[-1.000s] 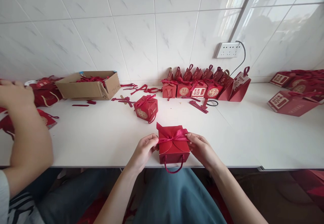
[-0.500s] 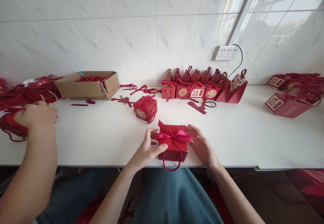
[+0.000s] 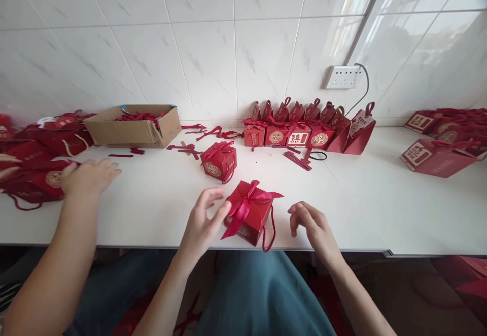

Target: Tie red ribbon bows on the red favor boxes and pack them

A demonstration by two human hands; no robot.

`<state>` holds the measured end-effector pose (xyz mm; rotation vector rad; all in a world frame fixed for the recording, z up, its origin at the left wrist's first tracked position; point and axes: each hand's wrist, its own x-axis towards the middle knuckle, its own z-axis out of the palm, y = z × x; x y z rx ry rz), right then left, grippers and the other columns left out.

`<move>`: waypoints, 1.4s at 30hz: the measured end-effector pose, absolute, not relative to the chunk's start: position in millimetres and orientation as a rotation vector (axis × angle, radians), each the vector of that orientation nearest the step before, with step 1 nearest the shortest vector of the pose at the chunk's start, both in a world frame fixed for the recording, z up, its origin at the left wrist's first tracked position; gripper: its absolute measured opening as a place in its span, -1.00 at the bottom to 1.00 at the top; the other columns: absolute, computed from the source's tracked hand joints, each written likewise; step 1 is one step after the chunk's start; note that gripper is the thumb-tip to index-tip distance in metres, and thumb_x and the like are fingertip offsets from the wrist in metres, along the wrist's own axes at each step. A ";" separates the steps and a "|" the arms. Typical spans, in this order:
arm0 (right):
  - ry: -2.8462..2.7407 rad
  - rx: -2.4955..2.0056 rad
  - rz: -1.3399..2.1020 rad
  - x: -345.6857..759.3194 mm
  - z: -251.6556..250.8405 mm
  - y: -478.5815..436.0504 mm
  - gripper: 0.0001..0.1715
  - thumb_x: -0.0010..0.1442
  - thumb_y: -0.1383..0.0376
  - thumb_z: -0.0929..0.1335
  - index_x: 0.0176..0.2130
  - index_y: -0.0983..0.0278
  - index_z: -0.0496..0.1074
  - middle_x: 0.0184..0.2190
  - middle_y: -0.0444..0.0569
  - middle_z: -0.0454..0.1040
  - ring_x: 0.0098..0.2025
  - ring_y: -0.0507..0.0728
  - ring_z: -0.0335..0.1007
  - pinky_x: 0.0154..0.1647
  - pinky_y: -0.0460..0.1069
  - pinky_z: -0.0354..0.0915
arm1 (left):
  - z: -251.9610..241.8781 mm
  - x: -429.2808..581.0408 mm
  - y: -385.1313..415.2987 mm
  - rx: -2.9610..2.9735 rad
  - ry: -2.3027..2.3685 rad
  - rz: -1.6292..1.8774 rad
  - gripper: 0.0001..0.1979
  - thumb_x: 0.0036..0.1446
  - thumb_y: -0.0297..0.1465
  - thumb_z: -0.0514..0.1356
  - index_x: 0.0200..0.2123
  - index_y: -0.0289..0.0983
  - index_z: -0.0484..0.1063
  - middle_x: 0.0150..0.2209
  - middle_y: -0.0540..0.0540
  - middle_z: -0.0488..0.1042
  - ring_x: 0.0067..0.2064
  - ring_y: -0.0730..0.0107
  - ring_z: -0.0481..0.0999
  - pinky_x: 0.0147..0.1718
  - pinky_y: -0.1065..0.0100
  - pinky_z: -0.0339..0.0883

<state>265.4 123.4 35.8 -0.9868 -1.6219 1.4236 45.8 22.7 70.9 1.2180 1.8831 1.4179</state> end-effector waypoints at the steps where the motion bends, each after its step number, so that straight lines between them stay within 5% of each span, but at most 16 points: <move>1: -1.690 -0.974 1.406 261.5 36.3 122.4 -0.49 0.22 -0.09 0.20 -0.38 0.28 0.34 -0.60 -0.14 0.35 -0.54 0.04 0.30 -0.37 -0.02 0.26 | 70.8 48.0 21.7 1.225 1.852 1.365 -0.54 0.05 -0.08 0.16 -0.05 -0.22 0.31 0.03 -0.18 0.41 0.10 0.09 0.37 0.09 0.10 0.25; 8: -1.889 -0.987 0.975 241.4 37.7 112.4 -0.35 0.22 -0.08 0.20 0.12 0.28 0.18 0.05 0.17 0.29 -0.06 0.19 0.36 -0.10 0.09 0.34 | 59.4 39.0 45.4 1.392 1.588 1.232 -0.57 0.13 -0.28 0.11 0.09 -0.18 0.24 0.19 -0.16 0.28 0.22 0.19 0.26 0.15 0.20 0.19; 12: -1.996 -0.999 1.095 248.7 44.4 103.3 -0.46 0.27 -0.07 0.13 -0.05 0.25 0.35 -0.18 0.05 0.49 -0.21 0.17 0.43 -0.26 0.03 0.37 | 53.5 37.2 52.0 1.226 1.791 1.385 -0.63 0.12 -0.25 0.08 0.00 -0.21 0.27 0.06 -0.17 0.38 0.09 0.22 0.38 0.03 0.24 0.28; 15: -1.987 -1.076 1.023 256.9 46.5 100.4 -0.48 0.27 -0.07 0.13 -0.25 0.25 0.40 -0.35 0.02 0.50 -0.30 0.18 0.44 -0.45 -0.01 0.34 | 55.9 38.9 44.5 1.112 1.866 1.343 -0.68 0.15 -0.12 0.02 -0.22 -0.22 0.34 -0.27 -0.06 0.47 -0.24 0.31 0.48 -0.22 0.32 0.33; 19: -1.975 -0.901 0.626 253.0 50.3 104.0 -0.48 0.18 -0.02 0.29 -0.02 0.28 0.30 0.01 0.19 0.34 0.00 0.26 0.35 -0.11 0.13 0.38 | 65.4 38.8 35.8 1.110 1.844 1.324 -0.66 0.09 -0.09 0.08 -0.51 -0.25 0.26 -0.57 0.07 0.25 -0.49 0.46 0.28 -0.47 0.42 0.17; 23: -2.228 -0.633 0.550 232.4 62.6 105.4 -0.25 0.10 -0.05 0.37 0.14 0.26 0.19 0.22 0.22 0.10 0.26 0.32 0.04 0.16 0.23 0.21 | 76.5 39.6 30.9 1.060 1.718 1.407 -0.72 0.03 -0.17 0.15 -0.51 -0.25 0.23 -0.59 0.08 0.21 -0.51 0.49 0.23 -0.49 0.45 0.13; 33: -2.352 -0.545 0.622 214.4 56.2 110.0 -0.41 0.19 0.07 0.34 0.15 0.24 0.31 0.14 0.14 0.32 0.24 0.32 0.13 0.19 0.30 0.15 | 88.7 58.6 -5.2 1.238 1.892 1.125 -0.58 0.14 -0.10 0.03 -0.60 -0.23 0.04 -0.61 0.09 0.01 -0.56 0.49 0.03 -0.57 0.44 0.01; 42: -2.357 -0.529 0.691 215.7 56.2 111.9 -0.38 0.18 0.02 0.33 0.13 0.28 0.33 0.17 0.16 0.28 0.26 0.31 0.08 0.24 0.26 0.09 | 81.5 61.8 -29.6 1.265 1.793 0.958 -0.59 0.18 -0.09 0.00 -0.59 -0.23 0.10 -0.58 0.06 0.13 -0.50 0.44 0.16 -0.49 0.42 0.09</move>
